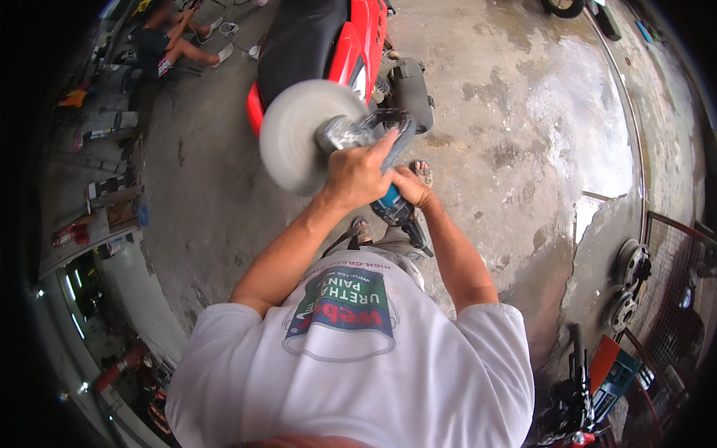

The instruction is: The person uses a rotary polisher to buff the red side panel of a motorcycle. They move the tool in circular motions along the bodywork, occasionally pausing to wipe the surface with their hand.

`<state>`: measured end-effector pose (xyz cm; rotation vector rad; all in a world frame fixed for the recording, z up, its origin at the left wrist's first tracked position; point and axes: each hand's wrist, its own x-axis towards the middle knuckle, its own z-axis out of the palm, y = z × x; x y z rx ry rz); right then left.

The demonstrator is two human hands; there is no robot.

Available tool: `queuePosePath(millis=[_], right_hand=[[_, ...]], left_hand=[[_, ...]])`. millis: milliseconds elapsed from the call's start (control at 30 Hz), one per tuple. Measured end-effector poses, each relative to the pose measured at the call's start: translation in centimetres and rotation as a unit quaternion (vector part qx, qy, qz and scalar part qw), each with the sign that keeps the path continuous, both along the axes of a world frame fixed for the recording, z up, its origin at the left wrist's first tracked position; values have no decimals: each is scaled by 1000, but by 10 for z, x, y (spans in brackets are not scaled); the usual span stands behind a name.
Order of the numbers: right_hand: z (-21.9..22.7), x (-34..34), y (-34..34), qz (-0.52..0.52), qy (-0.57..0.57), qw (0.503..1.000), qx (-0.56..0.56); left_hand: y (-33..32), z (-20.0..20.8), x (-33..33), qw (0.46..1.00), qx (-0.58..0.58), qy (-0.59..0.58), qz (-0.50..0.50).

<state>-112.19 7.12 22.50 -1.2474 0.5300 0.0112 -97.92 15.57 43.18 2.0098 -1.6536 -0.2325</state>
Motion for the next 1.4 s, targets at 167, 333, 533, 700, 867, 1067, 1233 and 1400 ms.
queuePosePath(millis=[167,333,533,700,867,1067,1233,1400], right_hand=[[27,38,73,67,16,994,-83],[28,48,92,105,37,988,-105],[32,22,38,27,10,992,-122],[27,31,-18,-44,25,998,-47],[17,32,-3,-71,-30,997,13],[-4,19,40,-54,-4,998,29],[30,36,7,-15,-33,998,51],[34,48,-50,-59,-33,982,176]], left_hand=[[98,5,18,999,-21,-17,47],[130,3,28,997,-52,-1,49],[67,-1,22,999,-48,-10,-13],[-3,6,31,999,-27,-24,-28],[-18,19,21,997,64,-44,-3],[11,22,0,990,130,-39,24],[-14,30,12,990,130,-51,20],[-88,36,27,987,148,-68,6]])
